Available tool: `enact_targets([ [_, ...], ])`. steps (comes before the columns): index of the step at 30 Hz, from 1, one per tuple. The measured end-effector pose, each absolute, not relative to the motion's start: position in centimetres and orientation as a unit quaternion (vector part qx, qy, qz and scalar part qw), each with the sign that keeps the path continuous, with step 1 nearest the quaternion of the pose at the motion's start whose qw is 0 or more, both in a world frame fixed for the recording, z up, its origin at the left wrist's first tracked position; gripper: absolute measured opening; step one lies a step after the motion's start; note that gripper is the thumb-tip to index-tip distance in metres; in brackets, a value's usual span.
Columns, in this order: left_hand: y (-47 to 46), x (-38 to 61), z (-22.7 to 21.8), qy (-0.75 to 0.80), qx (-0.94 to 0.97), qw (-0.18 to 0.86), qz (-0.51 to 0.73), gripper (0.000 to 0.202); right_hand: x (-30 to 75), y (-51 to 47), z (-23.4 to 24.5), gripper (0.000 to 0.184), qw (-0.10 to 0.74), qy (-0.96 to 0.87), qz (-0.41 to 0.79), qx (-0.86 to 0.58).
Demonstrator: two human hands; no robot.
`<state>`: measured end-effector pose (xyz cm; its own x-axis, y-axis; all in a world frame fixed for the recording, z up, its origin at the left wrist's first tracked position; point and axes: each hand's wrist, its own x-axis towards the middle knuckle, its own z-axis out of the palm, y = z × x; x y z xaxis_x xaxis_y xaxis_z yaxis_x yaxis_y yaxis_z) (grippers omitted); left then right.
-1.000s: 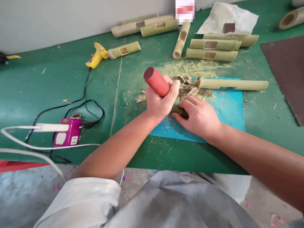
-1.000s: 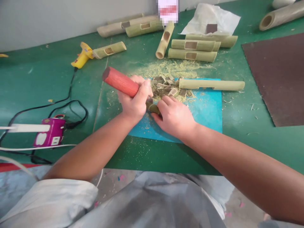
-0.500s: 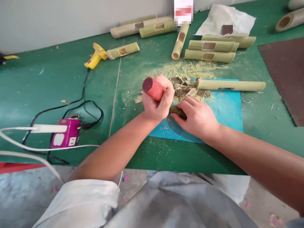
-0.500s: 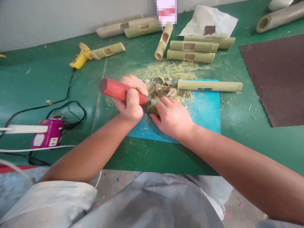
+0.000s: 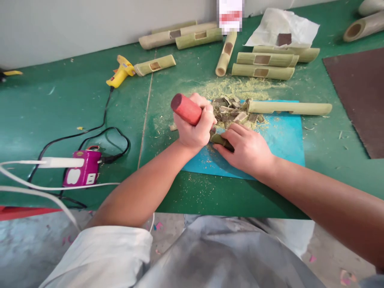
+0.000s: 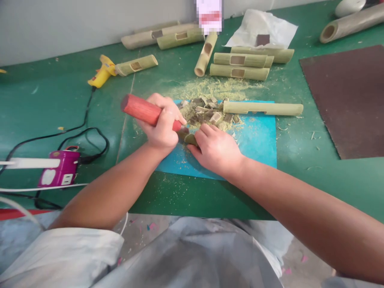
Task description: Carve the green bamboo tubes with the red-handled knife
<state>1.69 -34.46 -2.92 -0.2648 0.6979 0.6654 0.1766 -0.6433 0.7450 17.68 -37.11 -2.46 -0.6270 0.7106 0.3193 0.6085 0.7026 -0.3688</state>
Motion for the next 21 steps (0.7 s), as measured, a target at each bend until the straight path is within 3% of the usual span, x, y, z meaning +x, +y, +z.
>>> enact_targets([
  [6,-33.9,1.3,-2.4,0.364,0.537,0.319,0.691,0.05,17.8,-36.8,-2.3,0.029,0.21,-0.891,0.133,-0.38],
  [11,-33.3,1.4,-2.7,0.336,0.487,0.274,0.758,0.047,17.8,-36.7,-2.3,0.032,0.211,-0.892,0.123,-0.381],
  [21,-34.5,1.8,-2.8,0.375,0.562,0.216,0.705,0.039,17.8,-37.0,-2.4,0.027,0.232,-0.892,0.102,-0.374],
])
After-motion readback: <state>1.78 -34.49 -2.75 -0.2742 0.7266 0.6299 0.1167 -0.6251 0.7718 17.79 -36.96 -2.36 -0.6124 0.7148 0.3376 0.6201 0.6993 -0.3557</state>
